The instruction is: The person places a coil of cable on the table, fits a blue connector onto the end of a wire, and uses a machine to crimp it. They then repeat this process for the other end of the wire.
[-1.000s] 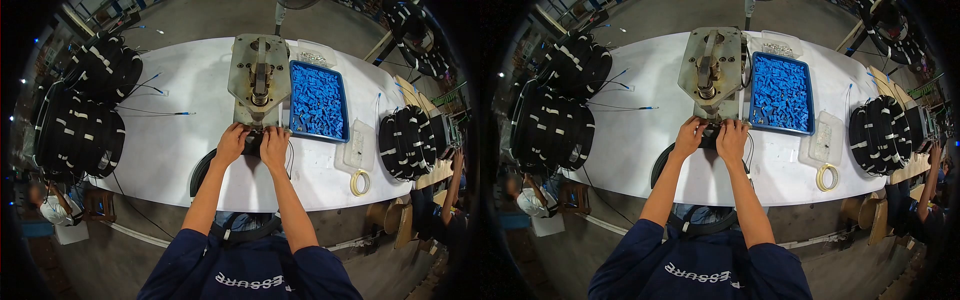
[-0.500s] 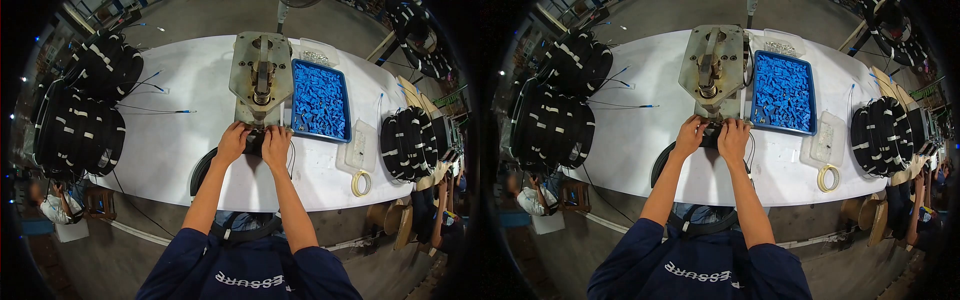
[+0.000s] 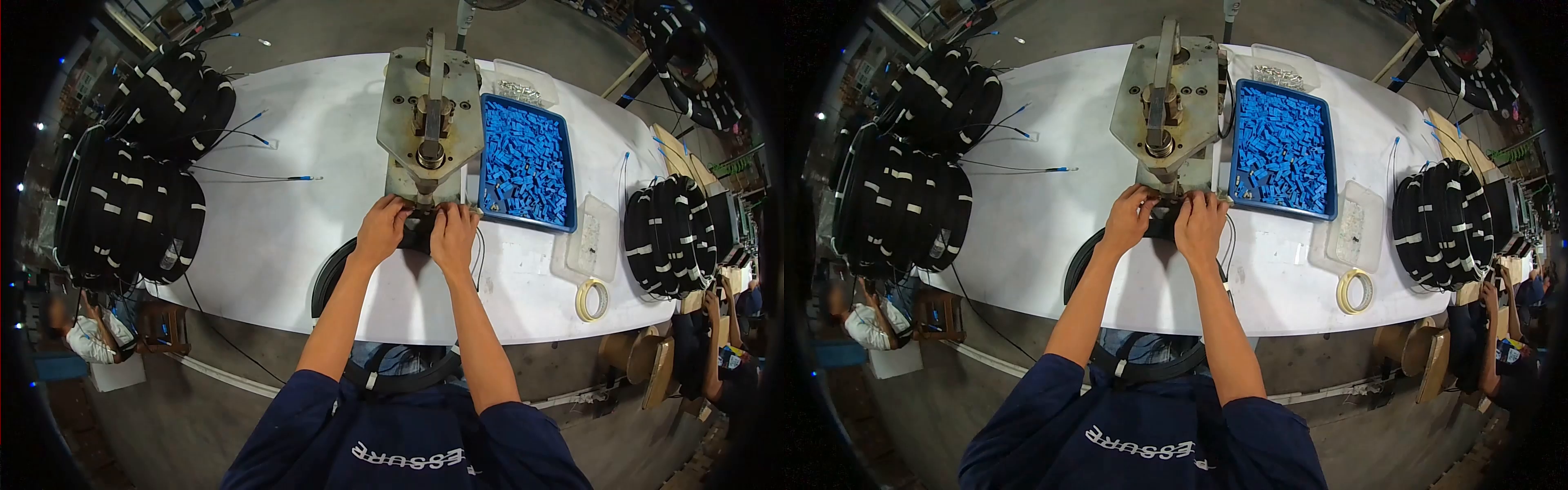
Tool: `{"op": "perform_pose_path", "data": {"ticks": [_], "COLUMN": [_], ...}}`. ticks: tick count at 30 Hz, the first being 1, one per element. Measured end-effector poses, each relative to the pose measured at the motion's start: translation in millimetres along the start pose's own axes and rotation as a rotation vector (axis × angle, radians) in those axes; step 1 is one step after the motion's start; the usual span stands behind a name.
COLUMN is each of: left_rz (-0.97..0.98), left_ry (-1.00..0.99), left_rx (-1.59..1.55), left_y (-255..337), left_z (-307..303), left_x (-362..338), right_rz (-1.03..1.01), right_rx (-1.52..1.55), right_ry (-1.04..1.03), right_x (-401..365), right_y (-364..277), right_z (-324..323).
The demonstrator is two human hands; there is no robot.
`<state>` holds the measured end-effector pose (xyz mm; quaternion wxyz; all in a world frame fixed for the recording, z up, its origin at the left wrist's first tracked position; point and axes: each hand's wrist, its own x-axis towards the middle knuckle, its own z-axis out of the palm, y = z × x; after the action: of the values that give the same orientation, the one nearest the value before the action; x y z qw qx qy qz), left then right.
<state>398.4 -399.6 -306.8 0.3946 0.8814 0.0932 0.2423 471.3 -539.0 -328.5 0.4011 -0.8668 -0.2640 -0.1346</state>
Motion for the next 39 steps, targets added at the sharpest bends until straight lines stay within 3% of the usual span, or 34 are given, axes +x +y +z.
{"op": "perform_pose_path", "data": {"ticks": [39], "left_rz": [0.002], "left_ry": [-0.016], "left_rx": [0.056], "left_y": [2.4], "left_z": [-0.7], "left_x": [-0.4], "right_rz": [0.031], "right_rx": [0.001], "right_ry": [-0.007], "right_x": [0.2], "right_y": [-2.8], "right_z": [-2.1]}}
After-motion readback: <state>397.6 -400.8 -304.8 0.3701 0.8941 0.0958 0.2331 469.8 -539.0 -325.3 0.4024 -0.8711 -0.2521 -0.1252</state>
